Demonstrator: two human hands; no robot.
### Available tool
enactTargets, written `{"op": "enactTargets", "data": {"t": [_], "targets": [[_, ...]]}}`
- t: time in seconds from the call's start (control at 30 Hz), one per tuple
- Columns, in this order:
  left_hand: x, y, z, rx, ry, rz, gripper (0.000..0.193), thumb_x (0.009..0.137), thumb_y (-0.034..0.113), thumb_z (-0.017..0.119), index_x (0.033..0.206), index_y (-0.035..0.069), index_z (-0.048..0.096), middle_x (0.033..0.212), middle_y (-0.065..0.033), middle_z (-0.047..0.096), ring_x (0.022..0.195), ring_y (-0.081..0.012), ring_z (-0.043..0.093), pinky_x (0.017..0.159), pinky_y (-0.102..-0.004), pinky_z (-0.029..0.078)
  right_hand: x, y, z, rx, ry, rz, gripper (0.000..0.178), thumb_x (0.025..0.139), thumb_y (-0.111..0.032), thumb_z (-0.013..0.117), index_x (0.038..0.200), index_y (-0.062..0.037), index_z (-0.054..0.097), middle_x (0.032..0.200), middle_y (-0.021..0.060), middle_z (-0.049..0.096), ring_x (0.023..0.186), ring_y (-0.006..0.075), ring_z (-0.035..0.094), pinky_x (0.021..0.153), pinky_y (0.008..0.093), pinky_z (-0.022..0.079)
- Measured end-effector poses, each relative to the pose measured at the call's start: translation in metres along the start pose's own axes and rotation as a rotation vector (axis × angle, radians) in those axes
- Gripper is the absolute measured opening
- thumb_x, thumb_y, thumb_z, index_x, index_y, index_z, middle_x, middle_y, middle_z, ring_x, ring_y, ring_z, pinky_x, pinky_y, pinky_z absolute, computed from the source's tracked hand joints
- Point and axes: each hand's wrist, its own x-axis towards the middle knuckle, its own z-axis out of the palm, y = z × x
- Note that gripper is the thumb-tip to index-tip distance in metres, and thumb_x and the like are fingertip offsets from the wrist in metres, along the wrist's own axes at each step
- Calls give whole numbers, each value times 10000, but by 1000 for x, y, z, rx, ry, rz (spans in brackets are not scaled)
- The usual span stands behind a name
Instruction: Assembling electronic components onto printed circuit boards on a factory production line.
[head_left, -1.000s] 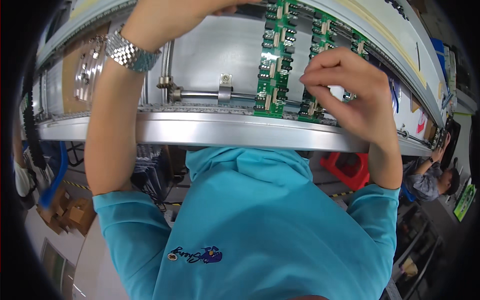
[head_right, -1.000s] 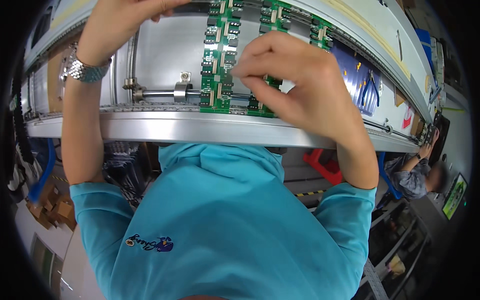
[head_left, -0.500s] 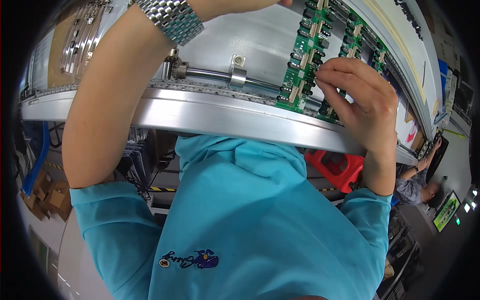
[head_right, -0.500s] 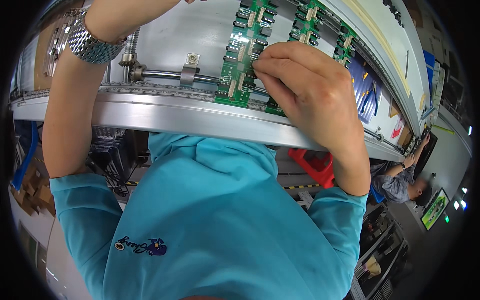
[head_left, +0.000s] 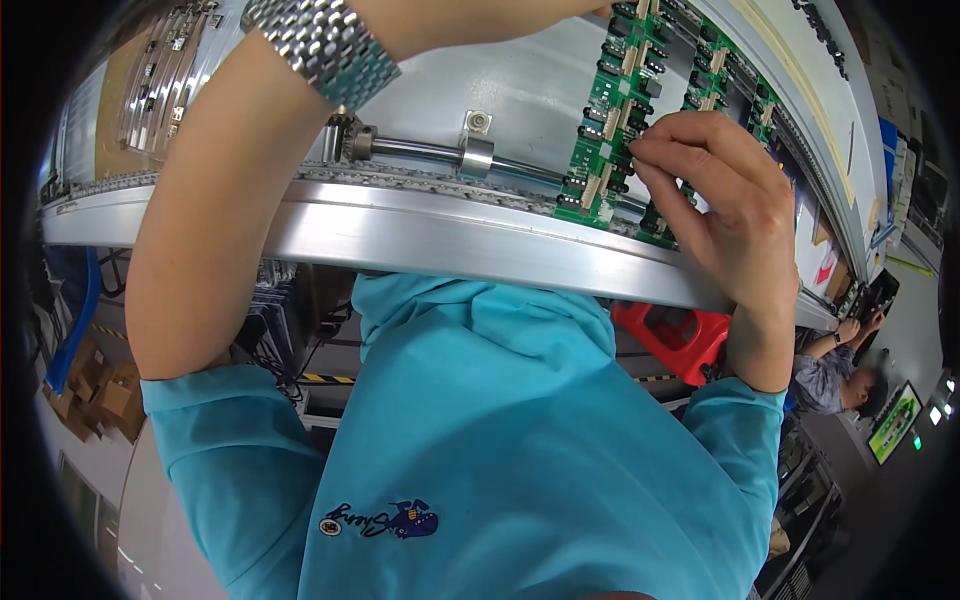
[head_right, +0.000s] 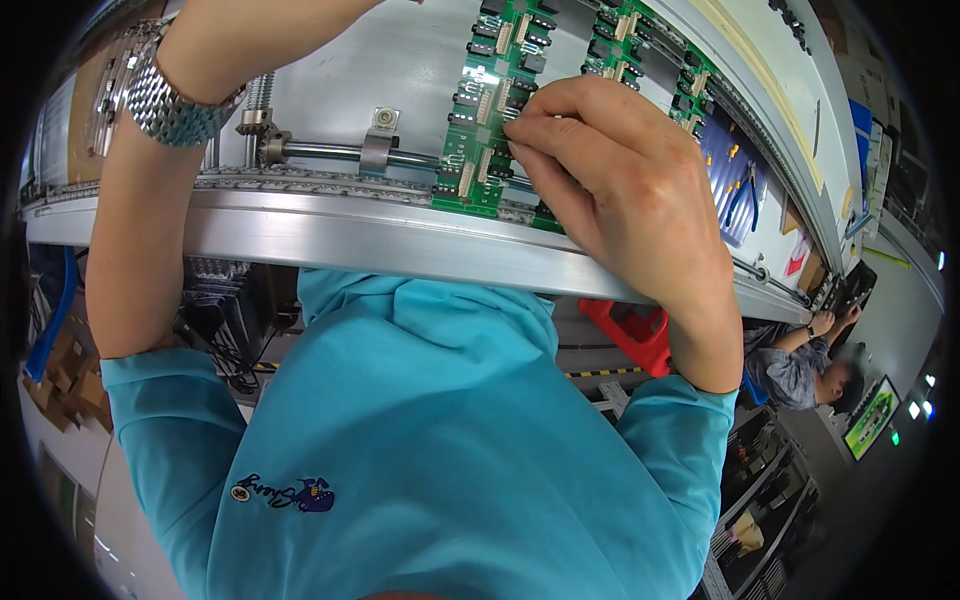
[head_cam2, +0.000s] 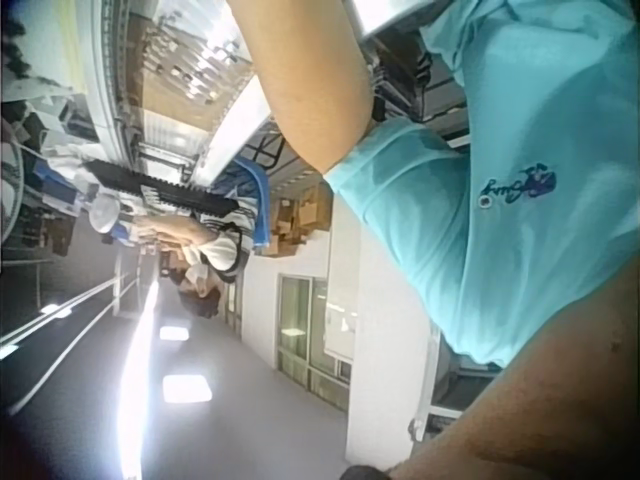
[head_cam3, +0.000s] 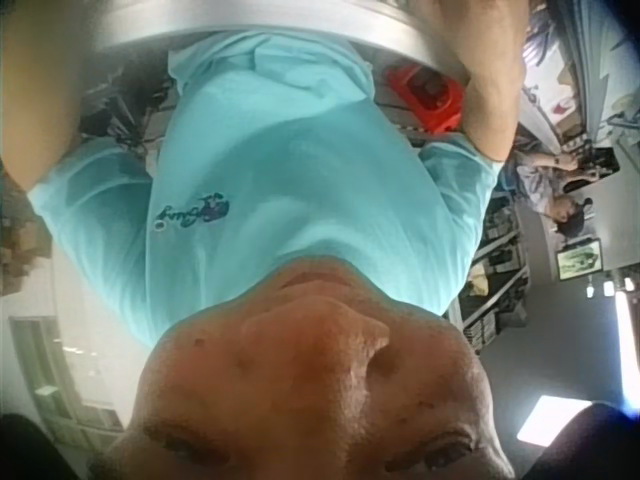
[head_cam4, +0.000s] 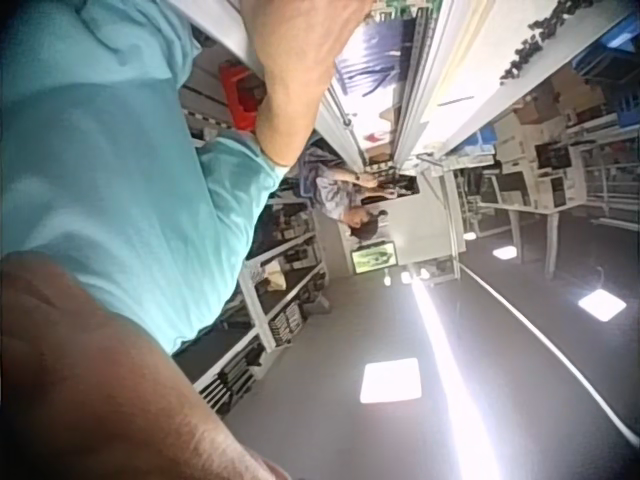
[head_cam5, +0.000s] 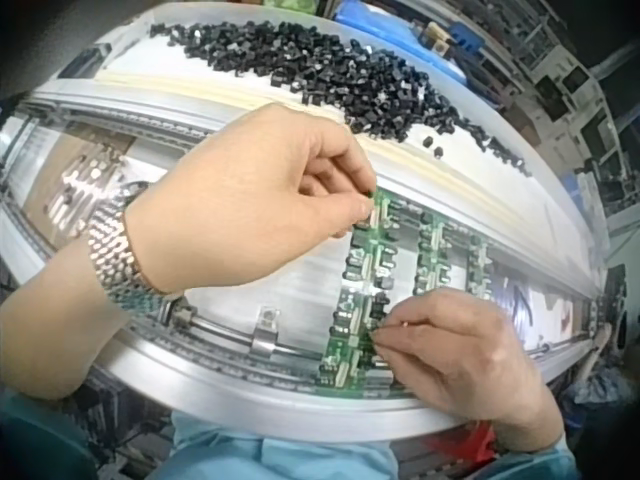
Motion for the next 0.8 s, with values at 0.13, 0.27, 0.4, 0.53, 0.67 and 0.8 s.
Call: {"op": "enactTargets", "data": {"t": [0.13,0.27,0.4,0.53,0.67,0.8], "targets": [[-3,7,-15,101,-38,113,174,899,35,658,1053,-29,709,858,-96,684,686,-162,611,639,-245,517,2,9,-13,50,70,17,140,802,49,772,936,14,759,987,60,710,788,187,626,685,267,507],[-15,47,-4,319,25,215,97,861,52,736,954,45,761,916,-22,694,653,-132,597,584,-244,485,11,48,-48,24,130,-29,183,823,38,779,1003,12,766,1010,83,709,829,175,633,708,252,508],[-29,65,-1,462,-45,289,119,798,10,740,917,14,739,881,-70,657,670,-263,620,646,-364,523,49,117,-56,-15,210,266,252,880,-127,718,1071,32,759,951,157,755,778,235,689,727,294,566],[-34,69,4,397,-99,203,130,797,-25,727,924,0,734,919,-66,650,700,-249,627,678,-352,521,68,125,-57,-55,273,279,255,877,-118,712,1062,48,764,982,169,759,795,246,699,743,305,575],[-30,68,1,424,-88,200,134,800,-29,721,930,0,736,921,-61,662,689,-246,624,666,-348,518,86,112,-54,-138,301,279,245,881,-109,701,1045,61,766,997,177,764,804,261,710,752,324,584],[-32,70,2,426,-115,155,138,801,-32,717,934,-1,737,921,-58,672,682,-245,622,658,-345,516,84,100,-64,-149,290,312,245,882,-101,701,1056,59,764,991,171,764,777,248,702,739,314,584]]}}
